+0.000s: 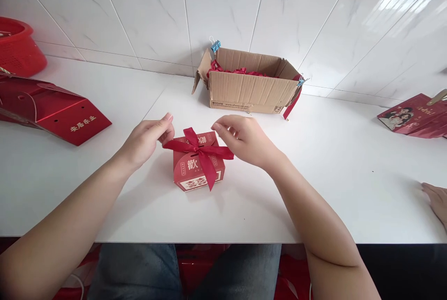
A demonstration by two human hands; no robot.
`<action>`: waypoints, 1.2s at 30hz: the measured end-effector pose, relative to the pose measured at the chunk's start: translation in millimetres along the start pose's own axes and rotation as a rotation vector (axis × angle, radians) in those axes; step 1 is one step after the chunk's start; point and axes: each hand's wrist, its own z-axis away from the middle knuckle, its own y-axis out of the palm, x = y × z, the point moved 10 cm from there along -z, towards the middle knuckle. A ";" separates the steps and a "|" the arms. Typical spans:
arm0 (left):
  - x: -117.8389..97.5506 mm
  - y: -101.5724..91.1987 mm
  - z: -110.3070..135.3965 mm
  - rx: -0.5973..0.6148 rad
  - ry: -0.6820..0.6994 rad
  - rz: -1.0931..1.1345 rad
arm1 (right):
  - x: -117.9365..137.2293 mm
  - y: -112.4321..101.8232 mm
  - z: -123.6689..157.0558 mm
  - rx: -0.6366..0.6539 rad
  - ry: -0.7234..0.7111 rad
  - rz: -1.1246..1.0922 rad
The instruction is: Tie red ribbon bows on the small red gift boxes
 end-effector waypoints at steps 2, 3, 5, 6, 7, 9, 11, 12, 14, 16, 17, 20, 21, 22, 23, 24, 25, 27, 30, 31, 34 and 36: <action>8.3 1.1 0.9 0.041 -0.083 -0.028 | -8.0 8.3 -0.6 0.045 0.075 -0.015; 12.7 2.7 1.9 0.074 -0.128 -0.036 | -11.0 10.8 -0.6 0.061 0.103 -0.021; 16.5 7.4 4.3 0.149 -0.172 -0.049 | -13.5 11.9 -0.4 0.074 0.130 -0.030; 14.7 10.4 5.4 0.189 -0.159 -0.062 | -14.0 11.1 -0.5 0.074 0.134 -0.035; 11.3 13.8 6.6 0.232 -0.132 -0.077 | -14.7 9.9 -0.6 0.070 0.138 -0.039; 4.4 22.1 10.2 0.329 -0.083 -0.098 | -17.5 6.6 -1.0 0.057 0.155 -0.044; 0.3 28.5 14.0 0.404 -0.068 -0.097 | -21.7 1.6 -1.8 0.023 0.172 -0.033; -1.3 30.6 15.3 0.428 -0.064 -0.093 | -24.0 -1.2 -2.3 0.001 0.179 -0.020; -4.3 33.5 16.8 0.455 -0.043 -0.097 | -28.0 -6.6 -3.6 -0.042 0.186 0.014; -5.4 36.2 17.2 0.464 -0.022 -0.105 | -31.2 -11.0 -5.1 -0.076 0.186 0.042; -5.1 37.8 17.3 0.465 -0.016 -0.106 | -32.9 -12.8 -5.8 -0.090 0.188 0.051; -3.3 42.9 17.6 0.461 -0.009 -0.094 | -40.0 -17.4 -7.3 -0.115 0.222 0.061; -2.9 45.5 18.4 0.471 -0.010 -0.086 | -42.4 -19.0 -7.4 -0.123 0.236 0.062; -2.2 48.2 19.4 0.486 -0.016 -0.080 | -43.9 -20.5 -7.5 -0.128 0.244 0.060; -1.4 50.6 20.5 0.502 -0.025 -0.077 | -43.7 -21.4 -7.7 -0.127 0.237 0.053; -0.7 52.6 21.6 0.516 -0.036 -0.074 | -41.4 -21.4 -8.0 -0.117 0.212 0.043; -0.1 54.2 22.6 0.528 -0.046 -0.070 | -37.1 -20.4 -8.2 -0.096 0.174 0.032; 0.7 56.2 24.0 0.543 -0.066 -0.053 | -25.0 -13.2 -7.0 -0.007 0.076 0.015; 1.3 58.5 25.6 0.558 -0.089 -0.007 | -7.6 9.7 0.9 0.216 -0.035 0.005; 1.2 59.1 26.0 0.560 -0.093 0.005 | -3.5 17.5 4.2 0.278 -0.054 -0.001; 0.2 59.3 26.6 0.551 -0.094 0.022 | 0.9 26.4 6.4 0.278 -0.044 -0.046; -0.9 58.7 27.1 0.541 -0.092 0.029 | -2.8 23.2 3.4 0.183 0.006 -0.097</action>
